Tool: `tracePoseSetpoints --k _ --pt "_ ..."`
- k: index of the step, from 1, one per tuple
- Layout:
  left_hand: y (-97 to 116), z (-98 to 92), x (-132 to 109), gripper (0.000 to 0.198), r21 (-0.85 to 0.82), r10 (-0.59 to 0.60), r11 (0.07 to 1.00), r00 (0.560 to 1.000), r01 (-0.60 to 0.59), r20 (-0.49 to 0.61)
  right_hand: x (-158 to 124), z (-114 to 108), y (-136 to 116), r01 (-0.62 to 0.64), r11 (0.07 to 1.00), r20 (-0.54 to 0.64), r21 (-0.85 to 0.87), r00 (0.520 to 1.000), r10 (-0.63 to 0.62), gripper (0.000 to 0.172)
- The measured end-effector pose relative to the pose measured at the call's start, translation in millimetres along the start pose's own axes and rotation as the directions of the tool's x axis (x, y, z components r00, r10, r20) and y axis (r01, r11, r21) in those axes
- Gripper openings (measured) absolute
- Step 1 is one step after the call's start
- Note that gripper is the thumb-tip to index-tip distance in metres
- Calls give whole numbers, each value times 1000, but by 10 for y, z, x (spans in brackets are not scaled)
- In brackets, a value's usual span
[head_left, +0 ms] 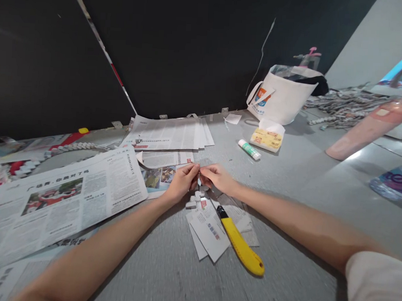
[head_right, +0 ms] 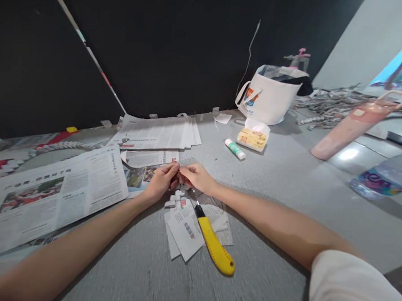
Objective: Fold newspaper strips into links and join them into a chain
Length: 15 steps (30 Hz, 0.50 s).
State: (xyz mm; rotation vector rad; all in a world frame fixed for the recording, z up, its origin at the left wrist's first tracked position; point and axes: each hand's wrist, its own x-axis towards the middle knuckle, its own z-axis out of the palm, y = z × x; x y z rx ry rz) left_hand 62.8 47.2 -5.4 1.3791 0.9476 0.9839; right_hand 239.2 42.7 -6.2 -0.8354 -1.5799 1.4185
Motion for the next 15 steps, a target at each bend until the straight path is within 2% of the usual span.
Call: tracePoseSetpoints --k 2,8,15 --pt "4 0 -9 58 32 1 999 1000 -2 29 -2 0 19 9 1000 17 -7 1000 -8 61" --pt "21 7 2 60 -15 -30 999 1000 30 3 -21 -6 34 -1 999 30 -50 1000 3 63" --pt "-14 -7 24 57 -153 -58 987 996 48 -63 0 -14 20 -43 999 -22 -23 999 43 62"
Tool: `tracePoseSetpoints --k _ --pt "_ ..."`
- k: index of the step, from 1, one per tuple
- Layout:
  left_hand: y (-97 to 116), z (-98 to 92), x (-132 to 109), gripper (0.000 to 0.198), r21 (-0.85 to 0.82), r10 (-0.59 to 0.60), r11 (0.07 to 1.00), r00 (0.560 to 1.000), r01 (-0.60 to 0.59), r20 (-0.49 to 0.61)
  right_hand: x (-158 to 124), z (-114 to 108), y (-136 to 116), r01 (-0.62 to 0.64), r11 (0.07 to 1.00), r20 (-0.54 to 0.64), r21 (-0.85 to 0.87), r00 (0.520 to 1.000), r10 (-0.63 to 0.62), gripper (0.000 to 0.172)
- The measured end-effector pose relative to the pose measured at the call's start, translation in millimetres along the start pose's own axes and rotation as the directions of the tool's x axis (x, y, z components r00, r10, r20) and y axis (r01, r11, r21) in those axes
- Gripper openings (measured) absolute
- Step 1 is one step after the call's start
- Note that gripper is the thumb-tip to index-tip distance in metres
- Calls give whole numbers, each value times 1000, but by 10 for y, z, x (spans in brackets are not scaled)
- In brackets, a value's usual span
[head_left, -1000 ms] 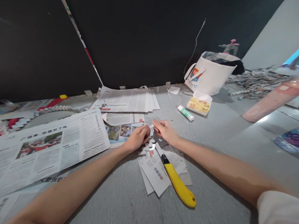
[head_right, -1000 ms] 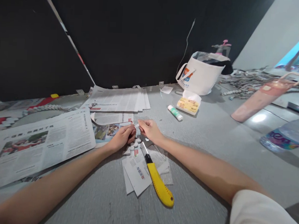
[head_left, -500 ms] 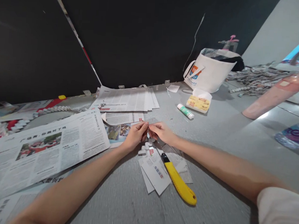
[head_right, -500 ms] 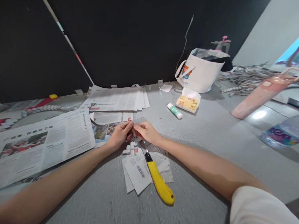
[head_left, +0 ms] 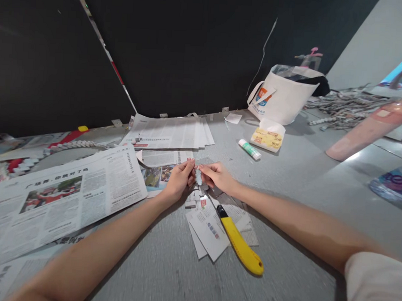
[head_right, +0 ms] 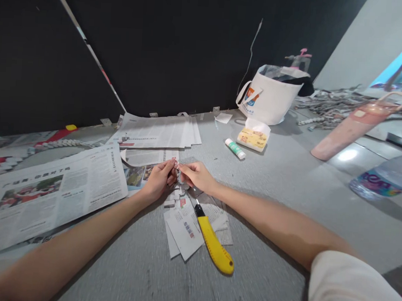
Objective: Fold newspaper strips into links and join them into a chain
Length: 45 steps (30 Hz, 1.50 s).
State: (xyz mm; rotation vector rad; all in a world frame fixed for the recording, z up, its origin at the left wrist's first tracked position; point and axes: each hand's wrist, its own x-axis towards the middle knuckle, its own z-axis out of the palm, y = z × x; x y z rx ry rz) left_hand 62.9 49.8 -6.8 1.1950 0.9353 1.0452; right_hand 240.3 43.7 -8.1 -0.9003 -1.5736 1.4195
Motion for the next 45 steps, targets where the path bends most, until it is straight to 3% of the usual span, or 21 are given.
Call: tracePoseSetpoints --k 22,25,29,35,45 --pt "16 8 28 53 -74 18 997 999 -20 -38 -16 -26 19 36 999 40 7 999 -36 61" --pt "17 7 19 52 -63 9 998 999 -11 -38 8 -4 20 43 999 -36 -26 998 -44 58" --pt "-1 8 4 52 21 13 1000 1000 -13 -14 62 22 6 128 989 -198 -72 970 -140 35" --pt "11 23 -24 54 75 32 997 999 -33 8 67 4 42 102 994 -128 -26 986 -104 41" --pt "23 49 -34 50 77 12 997 1000 -14 16 92 -24 72 132 991 -233 -28 963 -135 35"
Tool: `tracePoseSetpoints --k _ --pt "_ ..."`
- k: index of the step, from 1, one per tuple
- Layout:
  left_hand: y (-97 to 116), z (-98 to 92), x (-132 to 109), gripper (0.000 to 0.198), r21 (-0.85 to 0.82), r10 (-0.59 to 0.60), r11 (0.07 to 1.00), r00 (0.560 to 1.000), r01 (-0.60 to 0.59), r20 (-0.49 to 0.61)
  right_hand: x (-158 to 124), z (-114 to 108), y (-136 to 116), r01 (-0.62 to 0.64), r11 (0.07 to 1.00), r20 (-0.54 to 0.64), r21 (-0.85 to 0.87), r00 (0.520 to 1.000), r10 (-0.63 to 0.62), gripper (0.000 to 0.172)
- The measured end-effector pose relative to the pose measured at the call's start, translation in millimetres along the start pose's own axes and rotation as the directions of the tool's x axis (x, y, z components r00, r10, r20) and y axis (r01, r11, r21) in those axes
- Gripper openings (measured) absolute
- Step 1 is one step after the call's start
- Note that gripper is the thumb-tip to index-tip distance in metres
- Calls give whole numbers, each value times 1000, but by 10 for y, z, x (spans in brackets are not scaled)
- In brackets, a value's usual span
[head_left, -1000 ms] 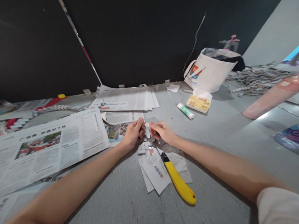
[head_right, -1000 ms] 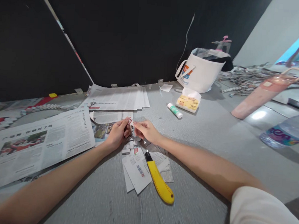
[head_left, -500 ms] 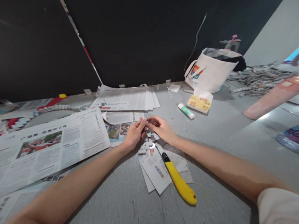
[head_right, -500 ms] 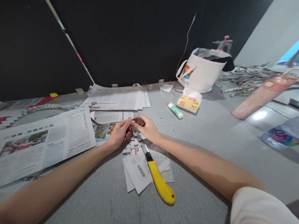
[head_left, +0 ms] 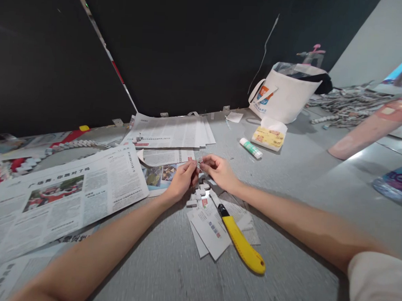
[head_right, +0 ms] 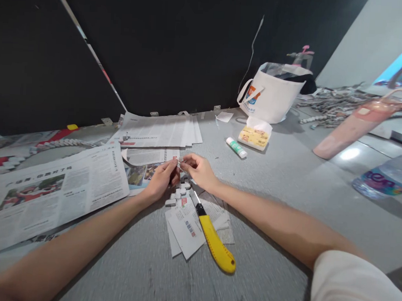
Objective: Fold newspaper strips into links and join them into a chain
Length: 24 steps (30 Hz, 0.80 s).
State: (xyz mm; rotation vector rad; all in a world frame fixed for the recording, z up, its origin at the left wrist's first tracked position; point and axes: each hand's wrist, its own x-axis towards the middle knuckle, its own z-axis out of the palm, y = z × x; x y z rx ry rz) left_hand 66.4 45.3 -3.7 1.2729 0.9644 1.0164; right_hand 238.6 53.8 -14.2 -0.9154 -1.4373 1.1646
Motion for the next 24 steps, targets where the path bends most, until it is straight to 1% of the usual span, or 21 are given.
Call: tracePoseSetpoints --k 2,4,6,8,10,12,14,16,20,22,24 --pt "-13 -4 8 48 -35 -4 999 999 3 -32 -7 0 -28 29 999 -62 -40 998 -32 30" --pt "-17 -9 12 46 -75 7 997 997 -13 -74 -24 0 -60 87 987 -128 -132 986 -104 25" --pt "-10 -14 13 43 -113 26 993 995 -36 -92 -49 2 -88 132 971 -155 -198 974 -164 24" --pt "3 -12 11 38 -119 44 991 996 -54 -82 -78 10 -106 159 968 -140 -194 972 -188 23" --pt "17 -4 8 35 -87 56 994 996 -61 -65 -106 22 -114 226 959 -110 -172 963 -247 21" --pt "27 5 5 36 -46 63 997 997 -65 -54 -124 34 -115 336 925 -99 -180 929 -356 16" --pt "27 10 4 40 -13 66 998 997 -66 -36 -132 41 -109 411 890 -100 -197 895 -436 11" --pt "15 8 5 44 29 70 997 997 -70 -11 -131 42 -94 436 878 -96 -198 883 -460 9" --pt "-30 -9 17 49 99 65 993 998 -65 7 -126 35 -59 438 880 -52 -185 890 -453 8" --pt "-52 -16 26 51 86 55 995 998 -54 -14 -131 33 -64 425 886 -37 -186 898 -439 9" --pt "-64 -18 36 53 29 46 999 998 -45 -44 -142 34 -94 407 894 -21 -188 908 -418 10"
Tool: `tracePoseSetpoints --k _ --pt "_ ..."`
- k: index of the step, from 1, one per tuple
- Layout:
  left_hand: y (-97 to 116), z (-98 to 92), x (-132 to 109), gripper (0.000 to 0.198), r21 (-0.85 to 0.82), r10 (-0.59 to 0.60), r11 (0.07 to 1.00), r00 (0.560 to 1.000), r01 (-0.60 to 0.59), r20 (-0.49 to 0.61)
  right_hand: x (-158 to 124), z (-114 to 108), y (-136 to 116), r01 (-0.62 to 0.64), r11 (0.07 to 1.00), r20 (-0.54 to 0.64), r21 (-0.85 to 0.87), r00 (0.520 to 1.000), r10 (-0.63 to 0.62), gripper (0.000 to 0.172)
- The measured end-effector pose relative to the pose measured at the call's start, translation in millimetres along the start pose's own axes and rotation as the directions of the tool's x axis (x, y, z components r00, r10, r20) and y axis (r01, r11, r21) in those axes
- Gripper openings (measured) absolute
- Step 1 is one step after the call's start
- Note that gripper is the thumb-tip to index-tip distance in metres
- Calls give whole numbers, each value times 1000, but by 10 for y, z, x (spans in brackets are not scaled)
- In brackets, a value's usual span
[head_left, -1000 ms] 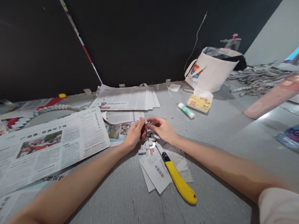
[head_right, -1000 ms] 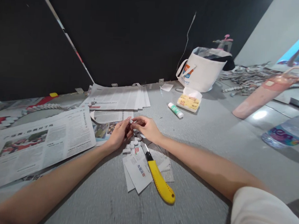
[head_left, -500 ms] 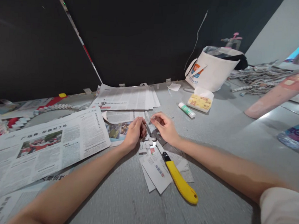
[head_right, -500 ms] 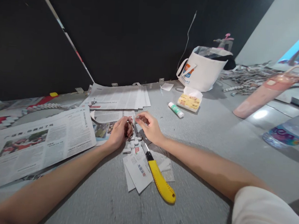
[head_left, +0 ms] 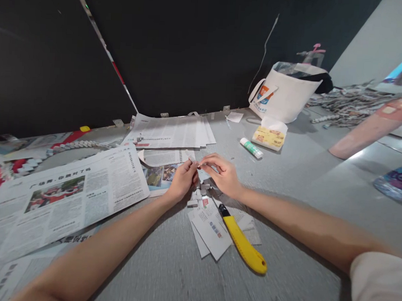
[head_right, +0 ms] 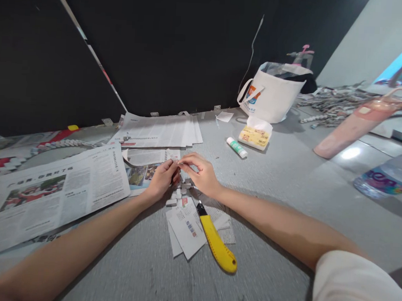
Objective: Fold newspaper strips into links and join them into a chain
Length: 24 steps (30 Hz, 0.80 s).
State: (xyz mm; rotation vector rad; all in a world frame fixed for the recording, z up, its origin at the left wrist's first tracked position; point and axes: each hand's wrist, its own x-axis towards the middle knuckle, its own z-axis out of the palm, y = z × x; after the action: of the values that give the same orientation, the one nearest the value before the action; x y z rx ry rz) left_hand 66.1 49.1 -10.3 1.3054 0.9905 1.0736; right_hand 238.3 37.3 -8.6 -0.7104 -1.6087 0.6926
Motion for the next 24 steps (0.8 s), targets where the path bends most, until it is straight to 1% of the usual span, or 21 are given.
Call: tracePoseSetpoints --k 4,9,12,15,21,24 --pt "2 1 11 55 -130 -15 991 999 9 -42 21 -9 -72 -57 998 19 -39 998 58 17" --pt "3 -13 24 55 -208 -12 978 995 -9 -99 53 -8 -4 -202 973 92 -108 973 212 28" --pt "-8 -22 33 52 -195 -3 981 992 -22 -127 59 -4 71 -249 956 92 -154 960 265 30" --pt "-11 -24 31 52 -173 7 984 991 -31 -136 57 3 99 -280 947 94 -160 950 297 30" --pt "23 -10 2 54 -129 16 991 994 -30 -105 63 8 80 -327 934 94 -144 935 342 32" --pt "35 0 -6 53 -136 21 990 996 -33 -89 68 5 70 -323 935 90 -150 937 338 32"
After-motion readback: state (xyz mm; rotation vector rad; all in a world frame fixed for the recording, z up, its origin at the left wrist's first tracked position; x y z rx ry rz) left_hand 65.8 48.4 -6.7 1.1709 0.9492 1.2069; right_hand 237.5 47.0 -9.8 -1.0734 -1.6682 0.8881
